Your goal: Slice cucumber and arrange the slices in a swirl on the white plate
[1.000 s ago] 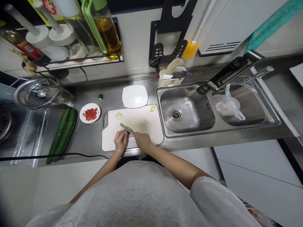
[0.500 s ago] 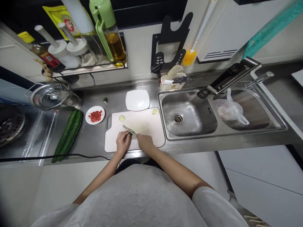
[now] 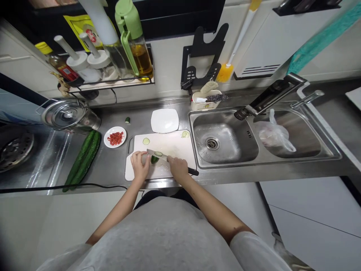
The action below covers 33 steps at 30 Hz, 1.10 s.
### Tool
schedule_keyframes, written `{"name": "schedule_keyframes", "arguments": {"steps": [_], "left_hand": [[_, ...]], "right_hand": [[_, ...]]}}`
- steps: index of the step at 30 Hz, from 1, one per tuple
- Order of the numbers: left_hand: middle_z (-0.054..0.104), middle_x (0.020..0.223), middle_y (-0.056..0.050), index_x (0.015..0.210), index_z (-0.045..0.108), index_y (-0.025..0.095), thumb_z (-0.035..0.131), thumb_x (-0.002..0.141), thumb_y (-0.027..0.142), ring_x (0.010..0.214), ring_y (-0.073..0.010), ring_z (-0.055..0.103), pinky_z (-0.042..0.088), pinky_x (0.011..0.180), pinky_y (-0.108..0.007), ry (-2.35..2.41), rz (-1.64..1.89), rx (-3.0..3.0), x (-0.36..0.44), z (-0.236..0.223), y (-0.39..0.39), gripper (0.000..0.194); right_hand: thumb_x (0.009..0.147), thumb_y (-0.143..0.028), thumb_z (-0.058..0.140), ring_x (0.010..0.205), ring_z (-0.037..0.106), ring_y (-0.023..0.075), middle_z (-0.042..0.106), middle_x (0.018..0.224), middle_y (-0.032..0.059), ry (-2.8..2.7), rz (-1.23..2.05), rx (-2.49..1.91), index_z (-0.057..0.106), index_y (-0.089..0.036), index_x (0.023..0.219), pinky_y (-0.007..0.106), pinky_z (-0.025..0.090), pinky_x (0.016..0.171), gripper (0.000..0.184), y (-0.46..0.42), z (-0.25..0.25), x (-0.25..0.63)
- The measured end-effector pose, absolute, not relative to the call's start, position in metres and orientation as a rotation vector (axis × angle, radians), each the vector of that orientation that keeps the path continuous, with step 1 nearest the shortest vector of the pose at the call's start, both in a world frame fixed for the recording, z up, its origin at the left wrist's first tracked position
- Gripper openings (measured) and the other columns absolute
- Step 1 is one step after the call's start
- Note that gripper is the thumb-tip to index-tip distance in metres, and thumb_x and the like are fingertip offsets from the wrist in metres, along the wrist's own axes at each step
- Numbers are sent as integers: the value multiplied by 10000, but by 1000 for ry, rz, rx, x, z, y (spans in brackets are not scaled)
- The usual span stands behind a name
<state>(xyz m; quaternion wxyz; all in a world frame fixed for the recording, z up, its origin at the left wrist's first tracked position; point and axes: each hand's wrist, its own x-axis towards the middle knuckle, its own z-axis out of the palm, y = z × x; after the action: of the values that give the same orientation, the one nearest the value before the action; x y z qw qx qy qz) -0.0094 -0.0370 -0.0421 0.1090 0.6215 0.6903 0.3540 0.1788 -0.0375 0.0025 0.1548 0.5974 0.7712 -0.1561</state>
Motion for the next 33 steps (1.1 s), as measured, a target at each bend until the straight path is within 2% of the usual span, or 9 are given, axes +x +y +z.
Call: {"name": "schedule_keyframes", "arguments": {"steps": [2,7,12,17,20,23,27,30,33], "left_hand": [[557,1087,-108,989,660,229,552,855,390,1105,-272,468,298,1031,-501,1996,894,1917,-9,-31,-27,235],[582,1161,-116,1009,689,265,563,847,407,1200,-310,425,29,1097,-633,1797,669,2052,-6,-16,-5,249],[611,1158,-81,932,714,304,558,852,378,1177,-296,467,-21,1075,-667,1688,463,2005,-8,-15,3,191],[640,1104,-52,912,704,300,616,810,333,1094,-257,541,89,1077,-646,1639,422,1969,-7,-14,8,138],[672,1021,-46,867,704,263,624,790,315,1019,-235,581,277,1049,-534,1652,478,1902,-6,-15,13,123],[698,876,-33,880,705,237,585,801,305,856,-191,622,430,906,-380,1727,539,1724,-11,-21,19,159],[706,832,-32,923,708,223,536,815,292,757,-176,624,468,757,-302,1888,619,1519,-26,-33,32,214],[708,922,-53,947,710,231,524,808,254,815,-198,629,459,763,-311,2070,672,1470,-35,-41,45,233],[707,899,-47,977,694,234,515,802,223,817,-194,630,452,770,-303,2165,679,1413,-35,-50,58,251]], "right_hand": [[977,-233,271,907,620,197,646,1012,120,2231,-419,1719,421,-240,1344,293,369,753,396,-38,4,182],[966,-236,308,943,584,224,632,1048,122,2284,-361,1740,396,-246,1393,326,340,797,436,-40,10,188],[958,-215,314,953,563,236,620,1066,129,2314,-379,1723,391,-241,1410,342,320,815,459,-43,15,192],[957,-221,325,953,556,234,620,1065,136,2319,-410,1718,405,-233,1402,342,310,819,453,-44,14,195],[954,-210,329,942,560,230,627,1042,124,2325,-395,1731,422,-238,1393,336,308,807,449,-44,12,198],[951,-213,341,933,566,228,634,1025,113,2315,-379,1746,438,-243,1384,330,309,791,445,-45,10,204],[952,-248,354,917,579,225,649,990,99,2292,-365,1776,460,-252,1370,318,315,765,431,-50,6,217],[947,-283,379,894,590,216,662,953,88,2274,-359,1803,487,-254,1345,305,319,738,414,-54,3,227],[933,-313,418,876,601,207,671,926,74,2244,-357,1839,518,-262,1314,293,325,719,397,-57,1,233]]}}
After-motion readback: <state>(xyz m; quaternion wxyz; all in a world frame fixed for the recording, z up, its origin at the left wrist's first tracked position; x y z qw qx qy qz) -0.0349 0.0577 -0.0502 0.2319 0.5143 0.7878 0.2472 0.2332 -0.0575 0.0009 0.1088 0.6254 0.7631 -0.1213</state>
